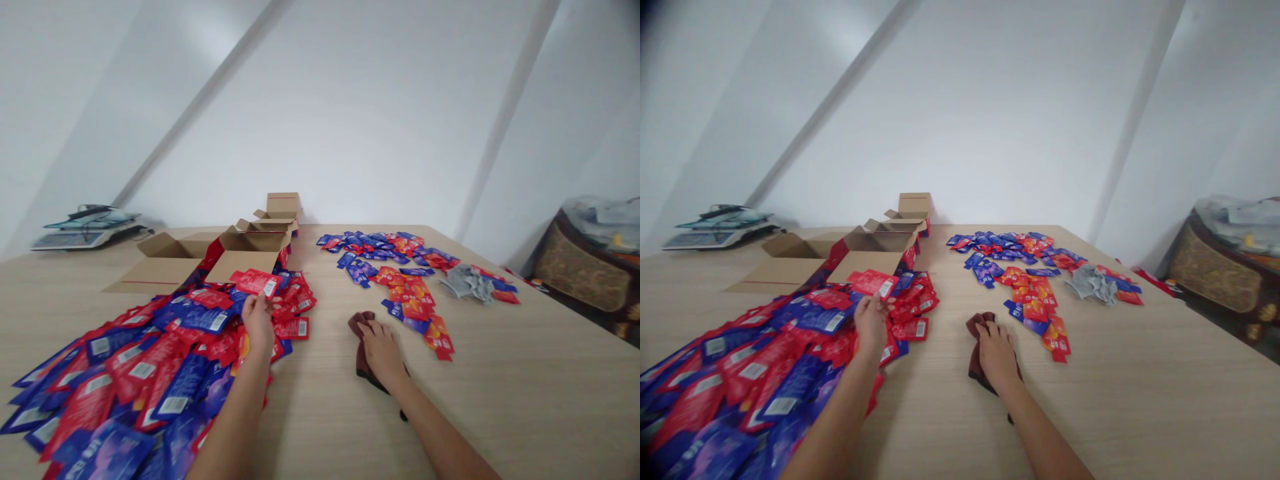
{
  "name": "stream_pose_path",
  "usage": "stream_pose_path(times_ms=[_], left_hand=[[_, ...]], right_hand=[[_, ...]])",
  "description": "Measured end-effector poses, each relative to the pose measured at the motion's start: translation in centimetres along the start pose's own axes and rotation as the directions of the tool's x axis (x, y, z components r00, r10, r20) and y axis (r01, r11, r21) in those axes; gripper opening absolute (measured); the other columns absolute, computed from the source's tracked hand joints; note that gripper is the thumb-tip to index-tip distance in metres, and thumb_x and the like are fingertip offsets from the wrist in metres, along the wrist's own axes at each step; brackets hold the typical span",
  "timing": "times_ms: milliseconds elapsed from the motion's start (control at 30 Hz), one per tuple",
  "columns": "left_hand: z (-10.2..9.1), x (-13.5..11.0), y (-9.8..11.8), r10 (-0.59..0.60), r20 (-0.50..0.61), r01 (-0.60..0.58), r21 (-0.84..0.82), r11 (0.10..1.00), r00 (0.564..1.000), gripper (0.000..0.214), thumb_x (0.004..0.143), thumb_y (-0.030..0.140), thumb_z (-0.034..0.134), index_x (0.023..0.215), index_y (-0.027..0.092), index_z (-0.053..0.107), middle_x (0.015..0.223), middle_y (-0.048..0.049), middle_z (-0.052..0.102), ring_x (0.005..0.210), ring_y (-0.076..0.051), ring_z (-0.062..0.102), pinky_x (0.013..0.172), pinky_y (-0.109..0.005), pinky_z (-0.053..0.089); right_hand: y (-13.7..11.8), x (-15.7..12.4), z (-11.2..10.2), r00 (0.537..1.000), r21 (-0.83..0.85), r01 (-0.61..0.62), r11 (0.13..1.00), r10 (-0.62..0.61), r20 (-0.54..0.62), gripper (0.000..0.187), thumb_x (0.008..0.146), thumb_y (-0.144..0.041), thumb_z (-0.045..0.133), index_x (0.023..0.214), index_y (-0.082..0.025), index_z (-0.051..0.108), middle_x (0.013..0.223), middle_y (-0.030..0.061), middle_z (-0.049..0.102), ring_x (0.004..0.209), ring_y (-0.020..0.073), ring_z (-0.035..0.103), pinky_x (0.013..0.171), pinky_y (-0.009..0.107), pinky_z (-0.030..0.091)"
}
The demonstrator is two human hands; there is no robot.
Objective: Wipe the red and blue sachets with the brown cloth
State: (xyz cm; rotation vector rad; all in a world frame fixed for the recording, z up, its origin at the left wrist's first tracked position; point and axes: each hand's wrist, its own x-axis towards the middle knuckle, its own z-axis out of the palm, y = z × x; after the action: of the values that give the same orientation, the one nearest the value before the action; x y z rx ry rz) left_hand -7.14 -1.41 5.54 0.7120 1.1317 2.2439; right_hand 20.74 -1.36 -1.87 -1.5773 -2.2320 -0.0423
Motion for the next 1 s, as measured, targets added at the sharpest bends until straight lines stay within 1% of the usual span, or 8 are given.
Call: stream_pose_path(times_ms=[133, 233, 333, 433, 533, 667, 800, 1000], left_hand=[[-3.3, 4.7, 1.3, -0.038, -0.172, 0.030, -0.049, 0.998, 0.984, 0.019, 0.073, 0.020, 0.056, 0.063, 0.018, 0.040, 0.047, 0.0076, 0.045, 0.052, -0.010, 0.059, 0.053, -0.019, 0.045], [-3.7, 6.5, 2.0, -0.125, -0.197, 0.114, -0.068, 0.991, 0.972, 0.017, 0.084, 0.027, 0.044, 0.071, 0.015, 0.044, 0.058, -0.0014, 0.059, 0.058, -0.013, 0.062, 0.057, -0.023, 0.048], [-1.6, 5.6, 0.9, -0.251, -0.063, 0.250, -0.029, 0.968, 0.966, 0.025, 0.088, 0.036, 0.035, 0.081, 0.015, 0.045, 0.067, -0.0079, 0.064, 0.057, -0.015, 0.063, 0.056, -0.026, 0.049], [2.1, 2.9, -2.6, -0.348, 0.192, 0.311, 0.198, 0.930, 0.918, 0.024, 0.085, 0.038, 0.042, 0.088, 0.015, 0.046, 0.072, -0.0090, 0.066, 0.056, -0.015, 0.063, 0.056, -0.027, 0.050], [6.7, 0.2, -7.4, -0.413, 0.441, 0.030, 0.654, 0.756, 0.797, 0.024, 0.087, 0.034, 0.037, 0.094, 0.014, 0.048, 0.082, -0.0118, 0.067, 0.067, -0.016, 0.065, 0.065, -0.031, 0.051], [13.0, -1.6, -13.1, -0.434, 0.557, -0.185, 0.740, 0.647, 0.708, 0.024, 0.083, 0.026, 0.043, 0.098, 0.011, 0.055, 0.102, -0.0179, 0.064, 0.095, -0.024, 0.062, 0.085, -0.039, 0.045], [17.9, -2.2, -16.8, -0.434, 0.679, -0.417, 0.719, 0.555, 0.593, 0.035, 0.080, 0.020, 0.048, 0.115, 0.013, 0.053, 0.133, -0.0155, 0.046, 0.128, -0.024, 0.035, 0.106, -0.037, 0.024], [18.6, -2.4, -19.0, -0.521, 0.753, -0.681, 0.627, 0.379, 0.403, 0.046, 0.087, 0.030, 0.038, 0.131, 0.018, 0.040, 0.145, -0.0117, 0.028, 0.135, -0.026, 0.018, 0.106, -0.055, 0.010]], right_hand=[[-0.1, 0.0, -0.1, 1.000, 0.011, -0.002, 1.000, 0.002, -0.006, 0.041, 0.087, -0.021, 0.033, 0.123, -0.027, 0.052, 0.124, 0.0071, 0.050, 0.105, 0.0251, 0.043, 0.084, 0.037, 0.033], [-0.2, 0.1, -0.2, 1.000, 0.008, -0.004, 1.000, 0.004, -0.007, 0.041, 0.087, -0.021, 0.033, 0.123, -0.026, 0.052, 0.124, 0.0072, 0.051, 0.105, 0.0250, 0.043, 0.085, 0.037, 0.033], [-0.3, 0.1, -0.4, 1.000, 0.000, -0.004, 1.000, 0.004, -0.004, 0.041, 0.087, -0.021, 0.034, 0.123, -0.027, 0.052, 0.123, 0.0069, 0.051, 0.105, 0.0246, 0.044, 0.085, 0.037, 0.033], [-0.5, 0.1, -0.6, 1.000, 0.006, -0.006, 1.000, 0.006, -0.004, 0.040, 0.087, -0.022, 0.033, 0.123, -0.027, 0.052, 0.122, 0.0069, 0.052, 0.104, 0.0241, 0.044, 0.085, 0.037, 0.034], [-0.7, 0.1, -1.0, 1.000, 0.019, -0.014, 1.000, 0.014, -0.007, 0.038, 0.087, -0.028, 0.037, 0.122, -0.026, 0.052, 0.122, 0.0074, 0.052, 0.105, 0.0251, 0.044, 0.085, 0.038, 0.034], [-0.9, 0.2, -1.6, 1.000, 0.051, -0.028, 0.998, 0.029, -0.006, 0.039, 0.083, -0.032, 0.045, 0.121, -0.027, 0.053, 0.122, 0.0071, 0.051, 0.107, 0.0262, 0.044, 0.088, 0.039, 0.034], [-1.0, 0.5, -2.1, 0.999, 0.111, -0.048, 0.993, 0.049, 0.002, 0.037, 0.081, -0.026, 0.046, 0.117, -0.029, 0.055, 0.119, 0.0051, 0.053, 0.106, 0.0241, 0.045, 0.089, 0.037, 0.034], [0.5, 1.0, -1.3, 0.993, 0.183, -0.096, 0.978, 0.108, -0.056, 0.041, 0.078, -0.015, 0.045, 0.114, -0.031, 0.057, 0.117, 0.0027, 0.054, 0.106, 0.0224, 0.046, 0.089, 0.036, 0.035]])
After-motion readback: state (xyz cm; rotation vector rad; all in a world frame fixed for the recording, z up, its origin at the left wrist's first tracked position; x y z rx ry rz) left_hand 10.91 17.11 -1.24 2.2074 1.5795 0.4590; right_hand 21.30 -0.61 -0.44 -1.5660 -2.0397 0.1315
